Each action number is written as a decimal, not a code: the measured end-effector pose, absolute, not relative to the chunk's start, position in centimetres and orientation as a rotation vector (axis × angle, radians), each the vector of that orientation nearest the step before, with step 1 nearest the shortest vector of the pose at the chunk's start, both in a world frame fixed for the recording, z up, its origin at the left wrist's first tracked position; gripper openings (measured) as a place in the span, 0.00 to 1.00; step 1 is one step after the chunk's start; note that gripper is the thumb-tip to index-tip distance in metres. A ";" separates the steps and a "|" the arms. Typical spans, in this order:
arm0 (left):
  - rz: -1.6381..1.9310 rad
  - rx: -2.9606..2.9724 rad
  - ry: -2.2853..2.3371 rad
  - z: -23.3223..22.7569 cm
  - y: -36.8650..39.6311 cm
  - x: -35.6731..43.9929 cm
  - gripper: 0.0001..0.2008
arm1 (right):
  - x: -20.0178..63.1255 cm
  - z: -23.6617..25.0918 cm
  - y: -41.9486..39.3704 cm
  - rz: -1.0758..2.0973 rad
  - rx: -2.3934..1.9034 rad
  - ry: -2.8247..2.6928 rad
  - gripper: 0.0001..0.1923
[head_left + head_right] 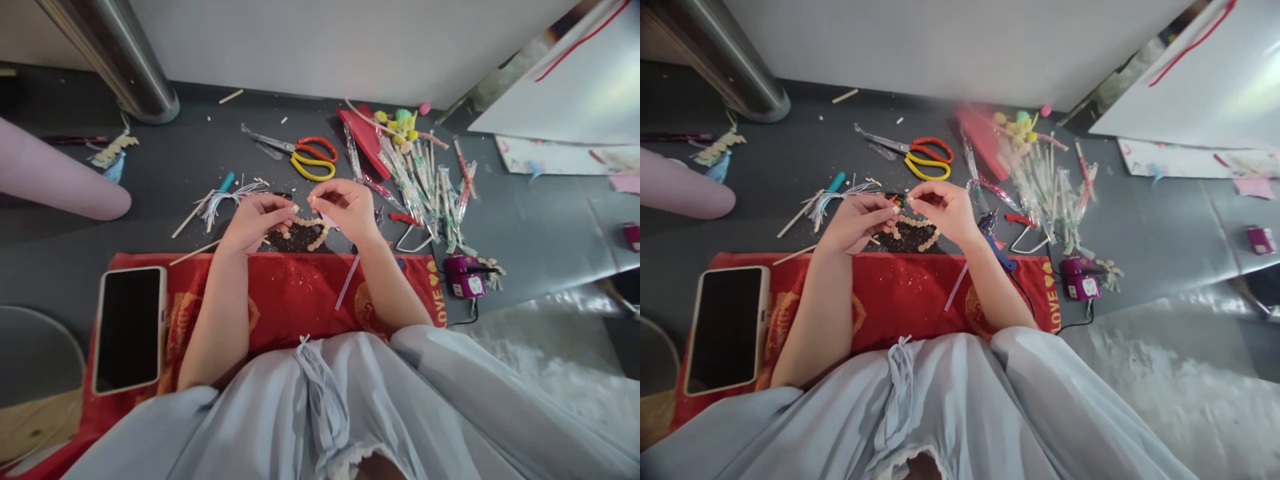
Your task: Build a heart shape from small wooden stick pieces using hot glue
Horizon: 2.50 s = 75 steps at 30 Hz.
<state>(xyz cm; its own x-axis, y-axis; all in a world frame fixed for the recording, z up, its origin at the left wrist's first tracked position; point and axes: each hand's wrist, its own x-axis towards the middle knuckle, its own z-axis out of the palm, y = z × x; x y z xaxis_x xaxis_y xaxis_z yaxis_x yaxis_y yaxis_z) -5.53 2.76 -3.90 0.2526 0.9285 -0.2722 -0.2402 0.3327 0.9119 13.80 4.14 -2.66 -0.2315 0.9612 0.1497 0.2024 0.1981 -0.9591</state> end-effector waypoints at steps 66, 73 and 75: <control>0.957 0.981 0.965 -4.4 3.0 -5.2 0.13 | 13.4 -2.4 1.7 0.362 -1.104 -2.123 0.06; 0.907 1.009 1.000 -4.7 3.1 -5.3 0.13 | 13.5 -2.5 1.7 0.357 -1.140 -2.128 0.05; 0.907 1.011 1.002 -4.7 3.1 -5.3 0.13 | 13.5 -2.5 1.6 0.372 -1.135 -2.121 0.04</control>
<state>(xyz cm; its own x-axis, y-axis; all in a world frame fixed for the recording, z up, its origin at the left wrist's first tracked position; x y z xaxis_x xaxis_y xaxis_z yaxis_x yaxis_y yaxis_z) -5.30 3.09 -4.72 0.2836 0.9309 -0.2303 -0.1363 0.2769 0.9512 13.49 1.64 -2.53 -0.3776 0.8144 0.4407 0.6161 0.5763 -0.5370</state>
